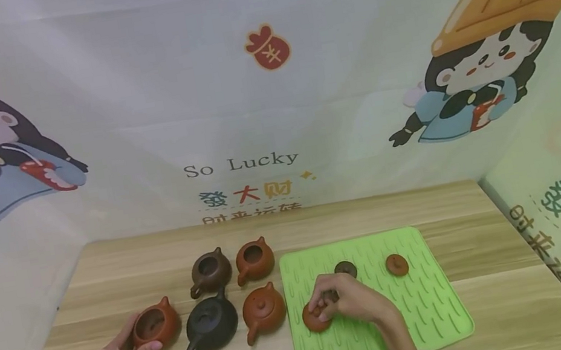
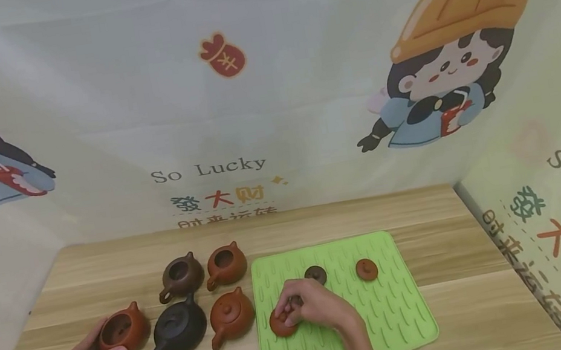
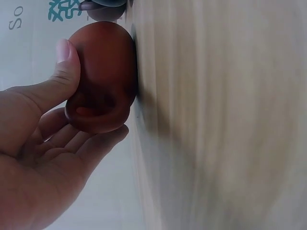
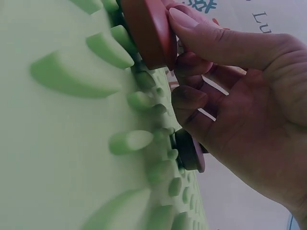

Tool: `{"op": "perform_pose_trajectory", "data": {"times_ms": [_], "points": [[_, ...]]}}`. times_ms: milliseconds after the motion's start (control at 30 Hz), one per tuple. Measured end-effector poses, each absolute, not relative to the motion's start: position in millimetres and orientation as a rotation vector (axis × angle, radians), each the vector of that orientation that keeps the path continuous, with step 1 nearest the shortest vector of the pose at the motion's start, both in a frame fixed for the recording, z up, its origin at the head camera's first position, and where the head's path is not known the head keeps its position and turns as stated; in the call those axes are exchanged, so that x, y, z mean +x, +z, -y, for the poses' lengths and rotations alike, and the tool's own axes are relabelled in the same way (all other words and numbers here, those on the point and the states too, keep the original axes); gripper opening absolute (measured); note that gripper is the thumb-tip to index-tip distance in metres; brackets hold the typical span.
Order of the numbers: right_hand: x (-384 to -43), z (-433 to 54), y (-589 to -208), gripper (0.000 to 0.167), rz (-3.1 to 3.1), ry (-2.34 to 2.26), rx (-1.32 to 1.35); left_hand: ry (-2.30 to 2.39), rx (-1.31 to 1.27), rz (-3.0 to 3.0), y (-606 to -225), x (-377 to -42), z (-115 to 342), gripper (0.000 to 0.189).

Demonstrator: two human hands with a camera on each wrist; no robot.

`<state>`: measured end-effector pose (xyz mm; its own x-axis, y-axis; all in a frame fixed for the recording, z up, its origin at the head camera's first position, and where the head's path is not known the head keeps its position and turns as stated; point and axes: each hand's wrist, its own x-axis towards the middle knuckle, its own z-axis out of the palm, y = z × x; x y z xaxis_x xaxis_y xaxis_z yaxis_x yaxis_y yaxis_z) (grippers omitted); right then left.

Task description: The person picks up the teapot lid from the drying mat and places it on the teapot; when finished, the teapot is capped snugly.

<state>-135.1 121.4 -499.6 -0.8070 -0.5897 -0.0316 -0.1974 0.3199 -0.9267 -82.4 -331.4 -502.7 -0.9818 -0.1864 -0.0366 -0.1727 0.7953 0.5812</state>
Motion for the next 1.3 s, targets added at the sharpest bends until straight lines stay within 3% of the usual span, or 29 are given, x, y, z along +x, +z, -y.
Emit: {"op": "perform_pose_trajectory", "data": {"times_ms": [200,433,600,700,1133,1300], "points": [[-132,-122,-491,0.012,-2.229,-1.508,-0.739,-0.965,0.287,2.979,-500,-83,332,0.083],[-136,-108,-482,0.012,-2.295,-1.505,-0.814,-0.895,0.209,2.864,-561,-96,363,0.089],[-145,-89,-473,0.011,-2.310,-1.509,-0.898,-0.978,0.286,2.946,-513,-86,336,0.085],[-149,-76,-468,0.013,-2.331,-1.541,-0.927,-0.975,0.288,2.955,-504,-84,331,0.083],[-155,-5,-452,0.017,-2.399,-1.696,-0.847,-0.950,0.288,2.935,-515,-87,339,0.087],[-157,12,-449,0.017,-2.408,-1.660,-0.848,-0.907,0.234,2.864,-551,-95,358,0.088]]}}
